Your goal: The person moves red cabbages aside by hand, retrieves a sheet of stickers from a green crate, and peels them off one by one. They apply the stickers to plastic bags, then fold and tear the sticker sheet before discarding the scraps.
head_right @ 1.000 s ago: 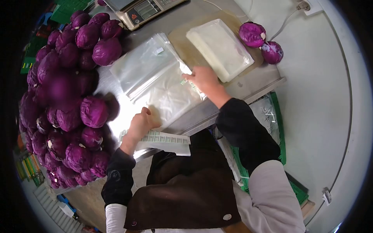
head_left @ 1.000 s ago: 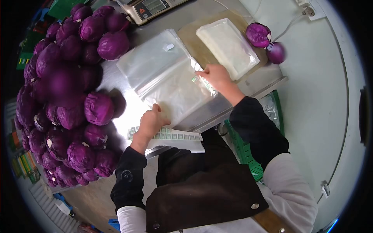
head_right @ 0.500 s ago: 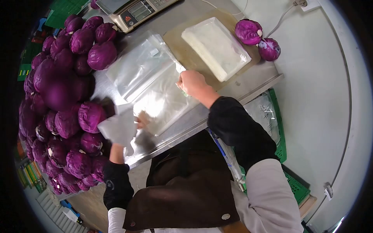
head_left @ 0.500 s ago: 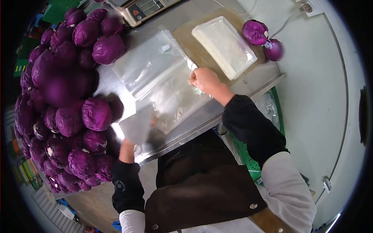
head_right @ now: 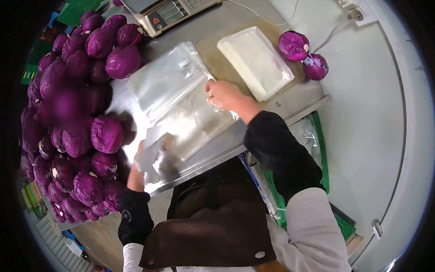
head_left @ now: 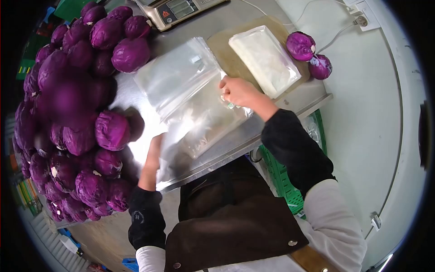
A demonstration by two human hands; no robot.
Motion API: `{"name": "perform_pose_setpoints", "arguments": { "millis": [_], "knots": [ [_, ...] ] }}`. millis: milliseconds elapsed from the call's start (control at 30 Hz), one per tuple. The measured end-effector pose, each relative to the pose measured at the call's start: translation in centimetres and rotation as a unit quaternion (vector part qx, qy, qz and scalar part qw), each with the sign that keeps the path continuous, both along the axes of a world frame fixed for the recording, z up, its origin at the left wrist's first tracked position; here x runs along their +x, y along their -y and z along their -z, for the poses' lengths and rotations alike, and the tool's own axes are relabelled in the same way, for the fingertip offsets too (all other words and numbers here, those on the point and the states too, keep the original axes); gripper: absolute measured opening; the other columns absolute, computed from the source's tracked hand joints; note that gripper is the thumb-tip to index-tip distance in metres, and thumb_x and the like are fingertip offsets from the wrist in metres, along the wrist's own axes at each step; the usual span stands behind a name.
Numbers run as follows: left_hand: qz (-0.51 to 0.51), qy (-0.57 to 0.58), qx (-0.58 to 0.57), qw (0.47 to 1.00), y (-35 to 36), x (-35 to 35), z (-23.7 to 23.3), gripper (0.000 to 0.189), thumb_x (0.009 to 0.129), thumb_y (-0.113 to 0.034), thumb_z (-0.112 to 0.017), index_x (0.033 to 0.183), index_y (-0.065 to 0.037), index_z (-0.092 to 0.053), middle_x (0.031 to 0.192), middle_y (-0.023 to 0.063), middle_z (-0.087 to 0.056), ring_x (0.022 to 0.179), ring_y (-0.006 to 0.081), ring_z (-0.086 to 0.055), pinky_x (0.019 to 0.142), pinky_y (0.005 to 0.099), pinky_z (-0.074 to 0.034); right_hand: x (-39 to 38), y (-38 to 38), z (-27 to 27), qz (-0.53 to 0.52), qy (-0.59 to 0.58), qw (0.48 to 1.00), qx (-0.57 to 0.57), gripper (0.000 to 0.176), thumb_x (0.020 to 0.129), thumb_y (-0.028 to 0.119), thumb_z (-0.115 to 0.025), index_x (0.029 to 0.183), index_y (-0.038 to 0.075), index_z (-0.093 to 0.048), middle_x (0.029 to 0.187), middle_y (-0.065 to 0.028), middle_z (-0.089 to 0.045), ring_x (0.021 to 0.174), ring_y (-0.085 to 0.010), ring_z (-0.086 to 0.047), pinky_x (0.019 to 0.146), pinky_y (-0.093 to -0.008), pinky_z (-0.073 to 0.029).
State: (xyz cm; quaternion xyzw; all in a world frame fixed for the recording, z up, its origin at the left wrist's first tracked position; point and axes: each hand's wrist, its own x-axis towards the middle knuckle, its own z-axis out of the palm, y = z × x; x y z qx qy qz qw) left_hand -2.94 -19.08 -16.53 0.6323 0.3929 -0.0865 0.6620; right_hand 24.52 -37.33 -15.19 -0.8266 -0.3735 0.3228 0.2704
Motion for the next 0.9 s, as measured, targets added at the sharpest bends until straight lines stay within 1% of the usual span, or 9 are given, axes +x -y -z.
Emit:
{"name": "perform_pose_setpoints", "arguments": {
  "millis": [100,267,367,467,533,600,633,767,900],
  "knots": [
    [0.212,-0.001,0.213,0.954,3.1,1.3,1.0,0.020,0.078,-0.005,-0.058,0.097,0.000,-0.057,0.060,0.0104,-0.055,0.057,0.0163,-0.055,0.055,0.0304,-0.045,-1.0,-2.3,-0.6,-0.007,0.228,0.955,-0.191,0.038,0.072,0.028,-0.070,0.094,0.003,-0.053,0.082,-0.0147,-0.065,0.081,-0.0317,-0.063,0.072,-0.0400,-0.047],
    [0.230,0.113,0.247,0.935,1.1,1.8,1.7,0.015,0.081,-0.008,-0.058,0.093,0.000,-0.059,0.063,0.0029,-0.056,0.058,0.0113,-0.055,0.051,0.0263,-0.041,2.1,1.2,-1.2,0.083,0.132,0.987,-0.026,0.037,0.073,0.027,-0.071,0.095,0.001,-0.056,0.080,-0.0139,-0.063,0.069,-0.0283,-0.060,0.065,-0.0349,-0.047],
    [-0.022,0.096,0.073,0.992,-3.2,1.7,-0.2,0.017,0.086,-0.014,-0.054,0.088,0.001,-0.061,0.057,0.0032,-0.054,0.052,0.0097,-0.051,0.050,0.0239,-0.039,3.7,2.5,-1.1,0.319,-0.056,0.940,0.102,0.031,0.075,0.024,-0.069,0.092,0.001,-0.058,0.080,-0.0106,-0.062,0.068,-0.0205,-0.059,0.064,-0.0303,-0.047],
    [-0.112,0.022,0.213,0.970,-5.4,0.3,-0.1,0.021,0.089,-0.017,-0.052,0.088,0.001,-0.061,0.062,0.0008,-0.056,0.055,0.0062,-0.050,0.051,0.0203,-0.040,3.3,2.3,-0.5,0.258,-0.119,0.957,0.052,0.032,0.074,0.021,-0.067,0.099,0.002,-0.059,0.083,-0.0118,-0.064,0.072,-0.0240,-0.062,0.071,-0.0342,-0.048],
    [-0.201,0.157,-0.133,0.958,-2.1,-1.4,1.0,0.026,0.092,-0.018,-0.047,0.094,0.004,-0.061,0.081,0.0063,-0.061,0.063,0.0103,-0.053,0.058,0.0246,-0.043,1.8,0.4,0.5,-0.014,-0.056,0.998,0.032,0.033,0.073,0.020,-0.068,0.100,0.003,-0.059,0.085,-0.0114,-0.064,0.076,-0.0240,-0.063,0.069,-0.0354,-0.049],
    [0.203,0.227,0.304,0.902,0.6,-2.1,4.6,0.026,0.086,-0.021,-0.056,0.100,0.000,-0.059,0.084,0.0105,-0.063,0.072,0.0185,-0.060,0.068,0.0325,-0.047,0.4,-1.6,1.0,-0.043,0.043,0.997,-0.045,0.031,0.073,0.018,-0.068,0.098,0.003,-0.057,0.085,-0.0118,-0.063,0.078,-0.0252,-0.062,0.068,-0.0358,-0.048],
    [0.249,-0.069,0.176,0.950,3.1,2.4,-3.9,0.025,0.079,-0.019,-0.064,0.094,0.000,-0.058,0.076,0.0161,-0.062,0.074,0.0260,-0.062,0.070,0.0358,-0.047,0.0,-2.3,1.1,-0.076,0.146,0.979,-0.121,0.029,0.073,0.017,-0.069,0.096,0.004,-0.056,0.086,-0.0121,-0.061,0.080,-0.0264,-0.061,0.067,-0.0361,-0.047],
    [0.226,0.007,0.193,0.955,3.3,2.4,1.1,0.019,0.078,-0.014,-0.064,0.087,0.001,-0.058,0.067,0.0218,-0.060,0.066,0.0330,-0.062,0.064,0.0363,-0.048,0.1,-2.1,-0.2,-0.037,0.313,0.935,-0.162,0.030,0.073,0.018,-0.069,0.094,0.002,-0.055,0.088,-0.0151,-0.061,0.085,-0.0312,-0.061,0.068,-0.0401,-0.047],
    [0.238,0.023,0.193,0.952,1.2,2.3,-0.5,0.016,0.080,-0.013,-0.062,0.087,0.000,-0.058,0.064,0.0164,-0.059,0.061,0.0261,-0.060,0.060,0.0349,-0.046,4.6,1.2,-0.7,0.133,0.166,0.977,0.008,0.029,0.075,0.021,-0.070,0.091,0.002,-0.056,0.076,-0.0093,-0.061,0.071,-0.0193,-0.061,0.061,-0.0317,-0.047]
  ]
}}
